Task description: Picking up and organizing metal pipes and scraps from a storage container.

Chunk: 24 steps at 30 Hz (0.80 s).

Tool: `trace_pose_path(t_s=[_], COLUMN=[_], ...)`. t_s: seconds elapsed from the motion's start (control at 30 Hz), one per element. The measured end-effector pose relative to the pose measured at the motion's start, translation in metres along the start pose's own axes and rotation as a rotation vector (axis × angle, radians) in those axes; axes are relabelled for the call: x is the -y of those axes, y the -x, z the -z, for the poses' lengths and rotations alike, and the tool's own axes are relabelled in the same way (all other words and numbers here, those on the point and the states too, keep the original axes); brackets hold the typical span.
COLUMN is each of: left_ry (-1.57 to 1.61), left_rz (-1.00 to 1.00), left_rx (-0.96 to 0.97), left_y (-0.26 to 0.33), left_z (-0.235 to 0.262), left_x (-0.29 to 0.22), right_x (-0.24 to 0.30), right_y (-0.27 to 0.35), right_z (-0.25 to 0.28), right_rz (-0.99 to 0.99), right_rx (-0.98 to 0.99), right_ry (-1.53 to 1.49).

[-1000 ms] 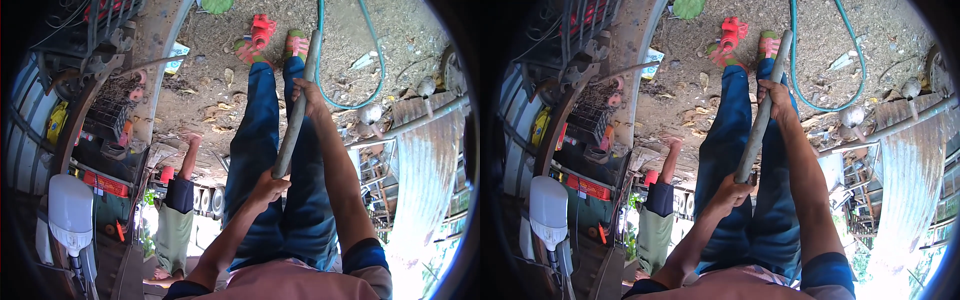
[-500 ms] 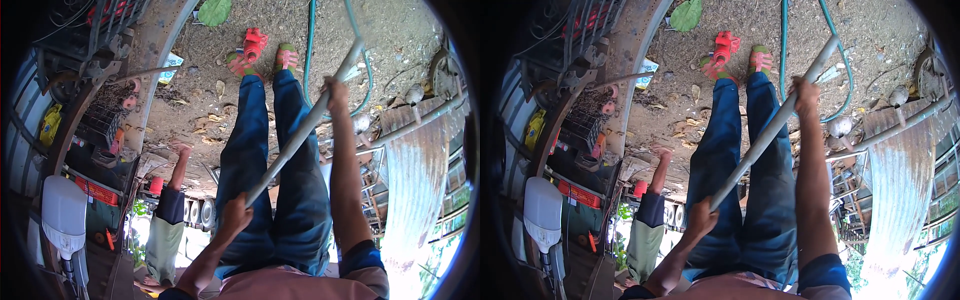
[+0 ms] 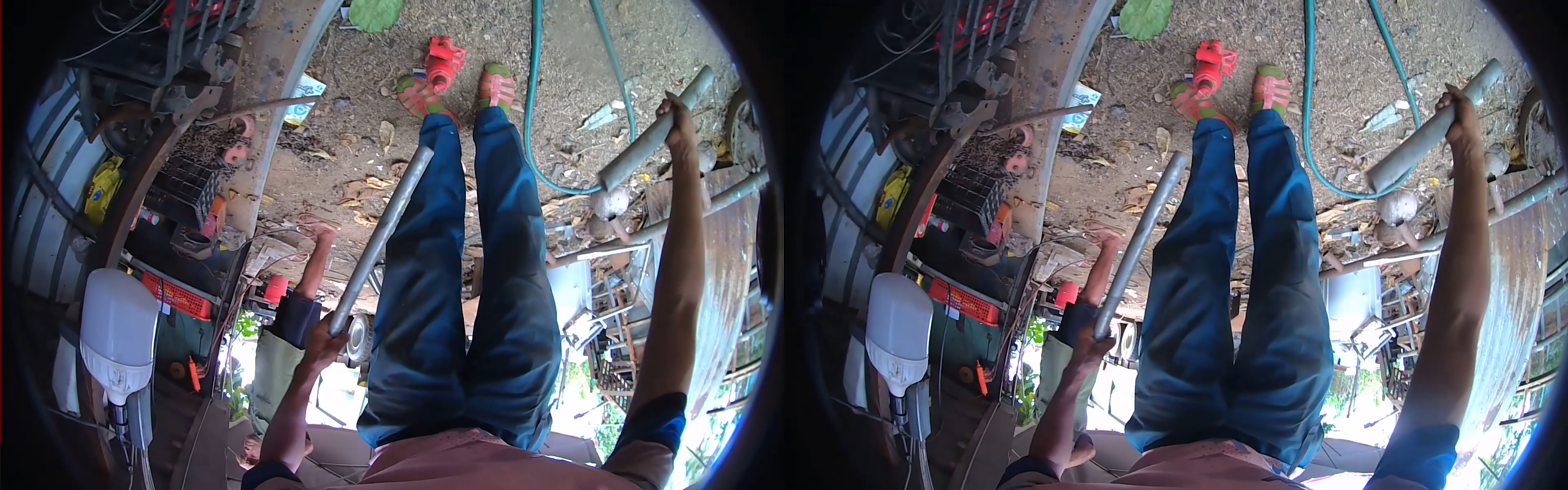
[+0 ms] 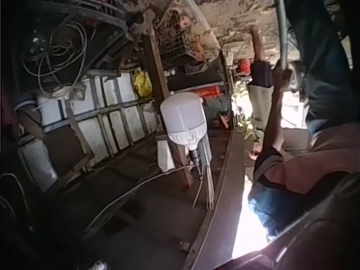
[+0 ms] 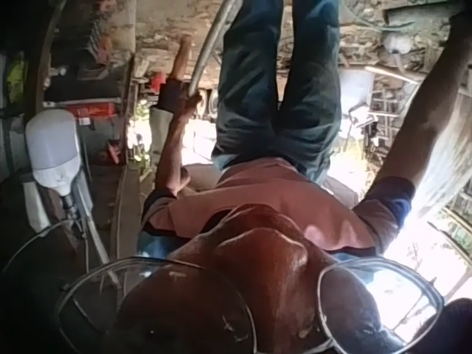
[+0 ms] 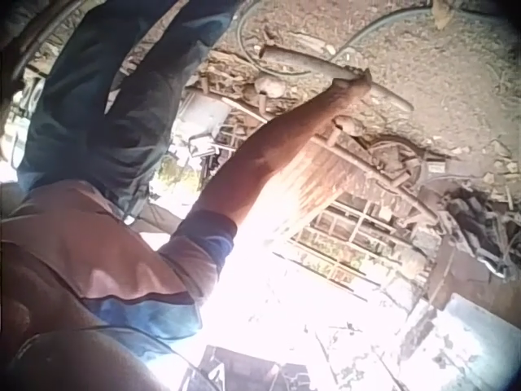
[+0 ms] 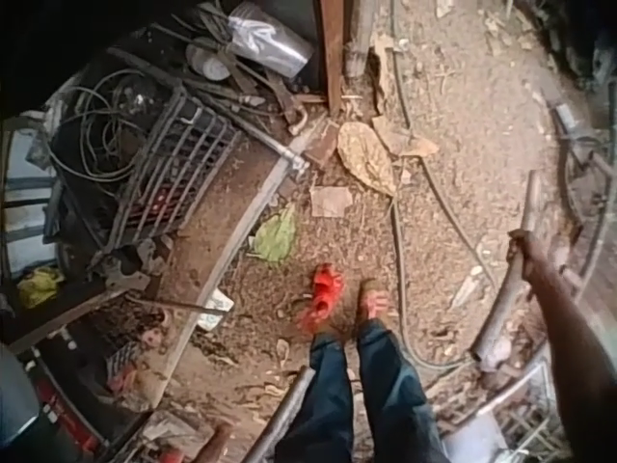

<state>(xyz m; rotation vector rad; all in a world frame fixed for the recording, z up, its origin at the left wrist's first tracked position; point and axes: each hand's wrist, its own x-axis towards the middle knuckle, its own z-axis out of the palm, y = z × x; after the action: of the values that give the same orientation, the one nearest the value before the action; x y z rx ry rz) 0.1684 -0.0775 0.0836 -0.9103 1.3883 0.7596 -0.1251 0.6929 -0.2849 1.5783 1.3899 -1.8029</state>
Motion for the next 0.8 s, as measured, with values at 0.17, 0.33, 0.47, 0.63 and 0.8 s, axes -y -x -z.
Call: trace_pose_path(t_s=[0.17, 0.33, 0.47, 0.63, 0.8], left_ry=[0.230, 0.411, 0.790, 0.773, 0.833], left_rz=[-0.066, 0.055, 0.206, 0.226, 0.265], left_rx=[-0.019, 0.010, 0.128, 0.165, 0.210], left_y=[-0.014, -0.025, -0.035, -0.029, -0.024], left_z=[-0.042, -0.082, -0.093, -0.088, -0.077], left_x=[-0.087, -0.168, -0.216, -0.247, -0.256], right_x=[-0.082, -0.173, -0.228, -0.251, -0.254], right_y=[0.075, 0.137, 0.186, 0.220, 0.211], right_z=[-0.088, -0.157, -0.212, -0.263, -0.280], right_rz=[-0.088, -0.221, -0.297, -0.377, -0.311], right_rx=[0.014, 0.049, 0.039, 0.055, 0.088], right_ry=[-0.099, -0.033, -0.085, -0.147, -0.085])
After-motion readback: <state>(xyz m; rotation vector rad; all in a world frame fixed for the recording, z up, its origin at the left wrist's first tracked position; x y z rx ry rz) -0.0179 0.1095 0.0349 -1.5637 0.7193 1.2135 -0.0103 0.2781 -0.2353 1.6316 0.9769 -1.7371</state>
